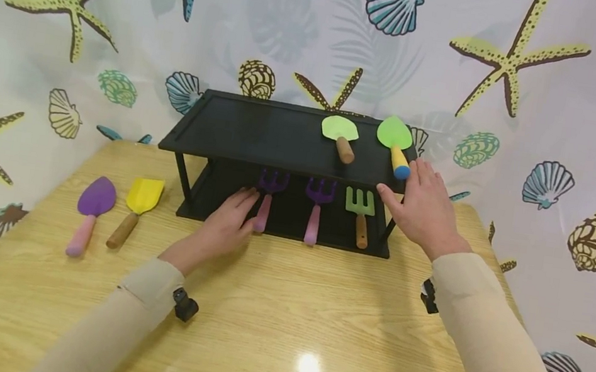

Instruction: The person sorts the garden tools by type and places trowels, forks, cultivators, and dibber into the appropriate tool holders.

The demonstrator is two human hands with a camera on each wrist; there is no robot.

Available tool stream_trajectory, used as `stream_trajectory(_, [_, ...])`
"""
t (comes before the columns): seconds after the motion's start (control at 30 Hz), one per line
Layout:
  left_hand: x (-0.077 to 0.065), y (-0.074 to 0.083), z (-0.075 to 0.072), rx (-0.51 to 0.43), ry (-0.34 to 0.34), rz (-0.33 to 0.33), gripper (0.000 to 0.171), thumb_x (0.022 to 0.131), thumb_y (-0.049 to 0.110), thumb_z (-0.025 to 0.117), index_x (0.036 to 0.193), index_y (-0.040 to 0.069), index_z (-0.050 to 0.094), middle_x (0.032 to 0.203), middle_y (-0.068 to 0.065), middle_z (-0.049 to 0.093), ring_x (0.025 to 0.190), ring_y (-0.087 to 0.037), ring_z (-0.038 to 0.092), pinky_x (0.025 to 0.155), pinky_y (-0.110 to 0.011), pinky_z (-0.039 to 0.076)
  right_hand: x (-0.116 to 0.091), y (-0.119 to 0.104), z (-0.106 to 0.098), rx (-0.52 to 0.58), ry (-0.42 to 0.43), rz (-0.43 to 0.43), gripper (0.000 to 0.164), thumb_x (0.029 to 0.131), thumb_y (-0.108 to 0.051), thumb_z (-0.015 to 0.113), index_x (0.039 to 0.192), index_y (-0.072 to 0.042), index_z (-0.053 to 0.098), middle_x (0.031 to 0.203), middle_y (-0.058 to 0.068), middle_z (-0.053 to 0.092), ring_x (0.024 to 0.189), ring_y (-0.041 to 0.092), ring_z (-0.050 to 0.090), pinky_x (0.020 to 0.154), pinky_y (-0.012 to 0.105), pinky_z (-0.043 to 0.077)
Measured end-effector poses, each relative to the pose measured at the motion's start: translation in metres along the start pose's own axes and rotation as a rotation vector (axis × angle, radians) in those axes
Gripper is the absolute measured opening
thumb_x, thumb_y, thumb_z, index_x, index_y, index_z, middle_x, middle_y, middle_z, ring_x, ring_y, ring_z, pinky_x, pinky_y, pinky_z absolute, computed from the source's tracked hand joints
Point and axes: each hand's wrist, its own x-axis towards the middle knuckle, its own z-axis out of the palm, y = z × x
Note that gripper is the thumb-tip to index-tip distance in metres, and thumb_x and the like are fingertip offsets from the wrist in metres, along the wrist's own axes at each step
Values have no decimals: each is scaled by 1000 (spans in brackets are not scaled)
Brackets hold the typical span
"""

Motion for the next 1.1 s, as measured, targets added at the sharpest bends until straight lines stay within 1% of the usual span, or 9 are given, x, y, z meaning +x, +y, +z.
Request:
stream_trajectory(0.13, [-16,-8,-16,-19,-123,-150,50,99,12,55,142,-10,44,148,-27,45,141,-42,40,120,-49,32,-1,1,0,4,-9,10,97,100,-65,31,154,11,6,162,32,5,151,47,5,124,58,7])
stream_trajectory(0.2, [-25,-13,-24,-20,-161,-193,51,100,14,53,144,-9,42,151,-26,42,144,-42,36,120,-49,31,-1,1,-1,11,-8,14,97,100,-65,31,154,10,5,162,32,4,151,48,6,124,59,8])
stream_trajectory(0.27, [-33,-18,-32,-20,-180,-215,51,101,15,51,145,-8,41,153,-26,40,145,-42,34,120,-50,30,-2,2,-1,16,-5,20,96,100,-64,32,155,10,5,162,32,4,150,50,7,123,61,9])
stream_trajectory(0.4, [-52,-28,-46,-23,-195,-243,51,100,13,50,145,-10,40,154,-27,37,146,-45,31,119,-54,30,-3,2,-1,14,2,20,96,100,-64,32,155,10,6,162,32,5,149,51,9,122,61,11])
stream_trajectory(0.67, [-86,-51,-68,-15,-204,-340,54,100,14,50,147,-11,36,155,-27,34,146,-46,28,119,-56,28,0,0,0,12,3,5,96,100,-64,33,154,11,7,162,32,6,150,50,8,123,60,9])
stream_trajectory(0.73, [-92,-58,-73,14,-186,-344,55,99,14,51,146,-11,37,153,-28,37,145,-46,30,118,-57,30,0,0,0,14,2,5,96,100,-64,33,154,11,6,162,32,5,150,49,8,123,59,9])
stream_trajectory(0.87, [-98,-68,-80,27,-183,-394,57,100,17,51,147,-12,35,152,-30,36,145,-49,28,118,-59,28,-1,1,0,10,-4,10,96,100,-64,33,154,10,6,162,32,5,150,49,7,123,60,9])
stream_trajectory(0.93, [-101,-73,-83,22,-196,-428,58,101,18,50,147,-13,33,153,-32,34,144,-52,26,119,-60,26,-2,0,0,12,-7,12,96,100,-64,33,154,10,5,162,32,4,150,50,7,123,61,9])
stream_trajectory(1.1, [-109,-86,-89,23,-227,-505,60,102,22,48,148,-13,30,154,-33,30,145,-51,24,120,-61,22,-2,-2,0,17,-12,15,97,100,-64,33,154,10,4,162,32,3,150,50,6,122,61,9])
